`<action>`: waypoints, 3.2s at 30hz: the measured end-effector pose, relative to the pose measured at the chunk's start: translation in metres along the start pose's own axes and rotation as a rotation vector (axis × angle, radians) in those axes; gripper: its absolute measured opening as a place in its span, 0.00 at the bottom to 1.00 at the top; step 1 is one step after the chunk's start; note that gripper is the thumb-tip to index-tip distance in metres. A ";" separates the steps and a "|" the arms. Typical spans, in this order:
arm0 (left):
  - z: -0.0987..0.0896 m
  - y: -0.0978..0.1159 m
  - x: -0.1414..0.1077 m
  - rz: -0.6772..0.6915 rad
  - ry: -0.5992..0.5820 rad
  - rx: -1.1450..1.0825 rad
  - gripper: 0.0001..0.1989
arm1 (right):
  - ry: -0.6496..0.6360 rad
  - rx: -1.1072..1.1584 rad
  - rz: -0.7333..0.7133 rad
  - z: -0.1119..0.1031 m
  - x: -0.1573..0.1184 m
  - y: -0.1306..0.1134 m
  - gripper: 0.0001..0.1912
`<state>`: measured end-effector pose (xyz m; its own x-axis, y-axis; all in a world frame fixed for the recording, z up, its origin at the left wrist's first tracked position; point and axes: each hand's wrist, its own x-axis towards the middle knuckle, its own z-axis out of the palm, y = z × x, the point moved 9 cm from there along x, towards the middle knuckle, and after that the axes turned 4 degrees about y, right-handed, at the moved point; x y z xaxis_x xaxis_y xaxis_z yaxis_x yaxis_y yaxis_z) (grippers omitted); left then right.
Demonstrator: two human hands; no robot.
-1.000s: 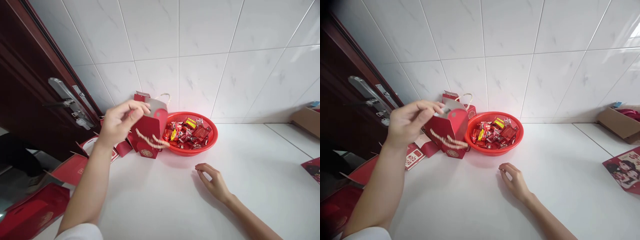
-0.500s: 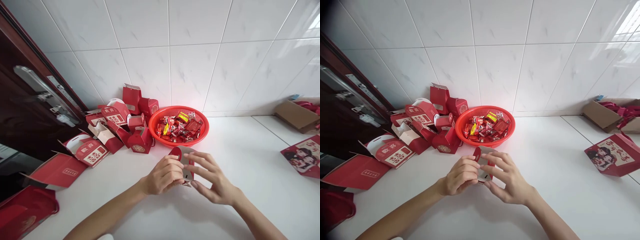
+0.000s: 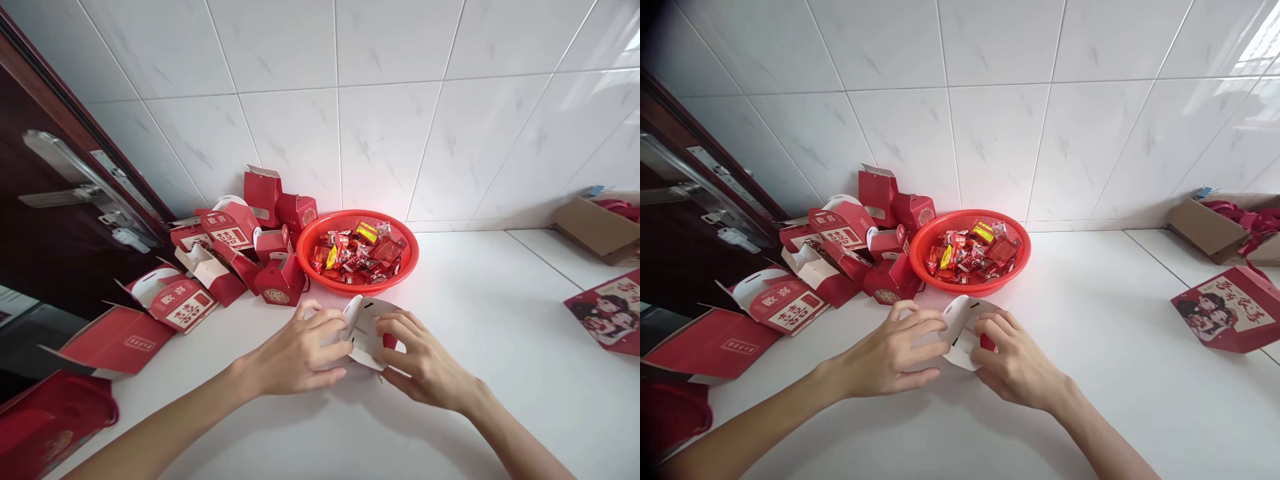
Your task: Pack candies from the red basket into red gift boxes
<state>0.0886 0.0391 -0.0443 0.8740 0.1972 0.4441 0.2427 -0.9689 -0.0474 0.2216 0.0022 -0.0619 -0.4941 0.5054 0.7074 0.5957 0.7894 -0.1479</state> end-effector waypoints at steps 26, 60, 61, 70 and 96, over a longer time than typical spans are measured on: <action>0.032 -0.140 0.091 -0.600 -0.323 -0.115 0.18 | 0.061 0.096 0.188 -0.020 -0.012 0.033 0.15; -0.009 -0.081 0.073 -0.254 0.657 -0.089 0.12 | 0.217 0.922 0.961 -0.004 0.045 0.128 0.24; -0.011 -0.081 0.072 -0.257 0.686 -0.102 0.12 | 0.228 0.959 0.953 -0.002 0.048 0.127 0.23; 0.006 -0.159 0.052 -0.668 0.509 -0.409 0.10 | 0.516 0.890 0.960 -0.025 0.029 0.157 0.22; 0.051 -0.163 0.059 -0.849 0.449 -1.028 0.22 | 0.495 1.046 1.037 -0.010 0.020 0.168 0.19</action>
<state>0.1226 0.2163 -0.0562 0.3638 0.8945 0.2600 0.0383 -0.2932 0.9553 0.3179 0.1419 -0.0658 0.2166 0.9698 0.1118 -0.2635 0.1683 -0.9499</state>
